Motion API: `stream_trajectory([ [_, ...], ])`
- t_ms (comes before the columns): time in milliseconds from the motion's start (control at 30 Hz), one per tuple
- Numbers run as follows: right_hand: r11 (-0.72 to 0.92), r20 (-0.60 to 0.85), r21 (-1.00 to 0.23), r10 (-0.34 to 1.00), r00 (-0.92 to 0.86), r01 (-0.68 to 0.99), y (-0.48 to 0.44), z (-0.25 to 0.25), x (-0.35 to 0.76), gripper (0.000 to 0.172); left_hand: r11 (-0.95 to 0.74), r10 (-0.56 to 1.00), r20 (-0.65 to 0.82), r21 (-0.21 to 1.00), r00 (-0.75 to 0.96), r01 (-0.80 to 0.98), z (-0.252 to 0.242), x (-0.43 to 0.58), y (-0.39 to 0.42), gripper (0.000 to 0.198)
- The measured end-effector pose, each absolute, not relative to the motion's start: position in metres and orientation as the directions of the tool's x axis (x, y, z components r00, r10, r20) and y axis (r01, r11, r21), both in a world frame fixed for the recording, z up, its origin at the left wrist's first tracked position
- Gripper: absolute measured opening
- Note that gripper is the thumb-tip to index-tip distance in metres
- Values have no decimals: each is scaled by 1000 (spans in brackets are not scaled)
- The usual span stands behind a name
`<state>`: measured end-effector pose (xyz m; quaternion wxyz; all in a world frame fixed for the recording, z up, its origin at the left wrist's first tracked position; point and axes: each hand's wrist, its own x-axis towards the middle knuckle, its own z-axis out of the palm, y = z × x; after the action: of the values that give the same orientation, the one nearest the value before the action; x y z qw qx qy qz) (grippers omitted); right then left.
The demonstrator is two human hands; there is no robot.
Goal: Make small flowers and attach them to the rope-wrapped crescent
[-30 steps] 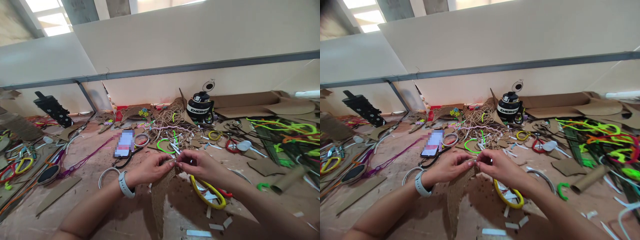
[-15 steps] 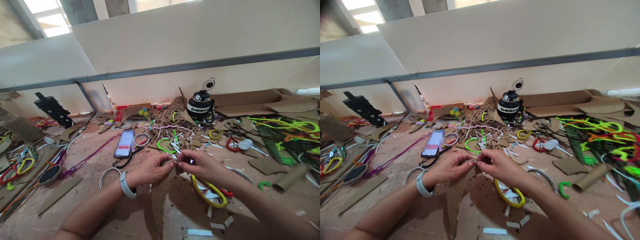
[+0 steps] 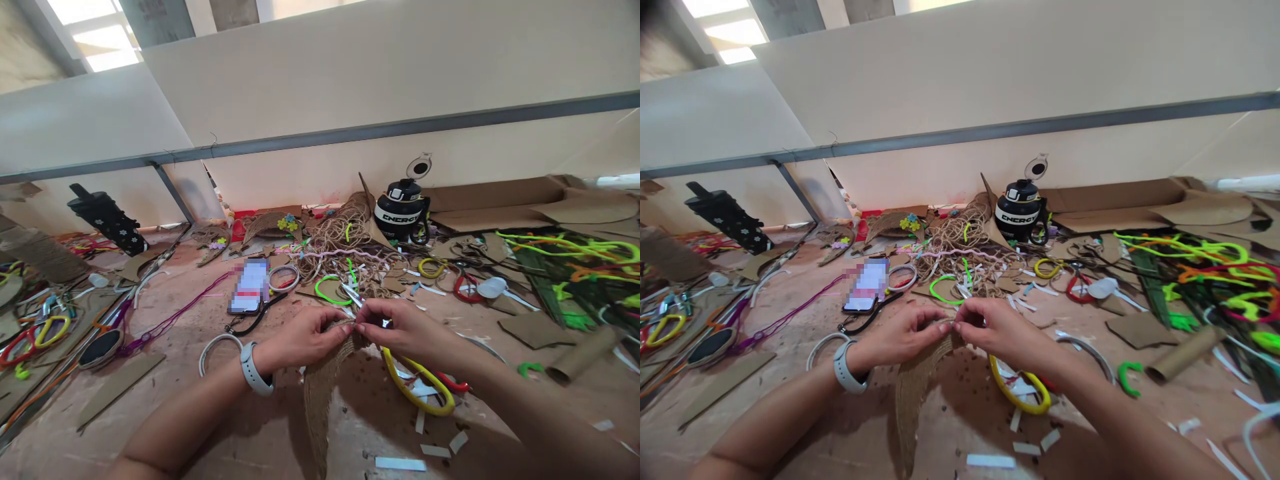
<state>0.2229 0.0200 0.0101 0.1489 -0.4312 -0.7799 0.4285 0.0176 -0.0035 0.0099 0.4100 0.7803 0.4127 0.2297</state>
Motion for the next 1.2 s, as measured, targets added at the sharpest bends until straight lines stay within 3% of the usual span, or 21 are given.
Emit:
stream_trajectory([
  [1200,291,-171,-773,761,-626,564,22,6,221,20,-262,793,9,907,609,329,2,21,-4,28],
])
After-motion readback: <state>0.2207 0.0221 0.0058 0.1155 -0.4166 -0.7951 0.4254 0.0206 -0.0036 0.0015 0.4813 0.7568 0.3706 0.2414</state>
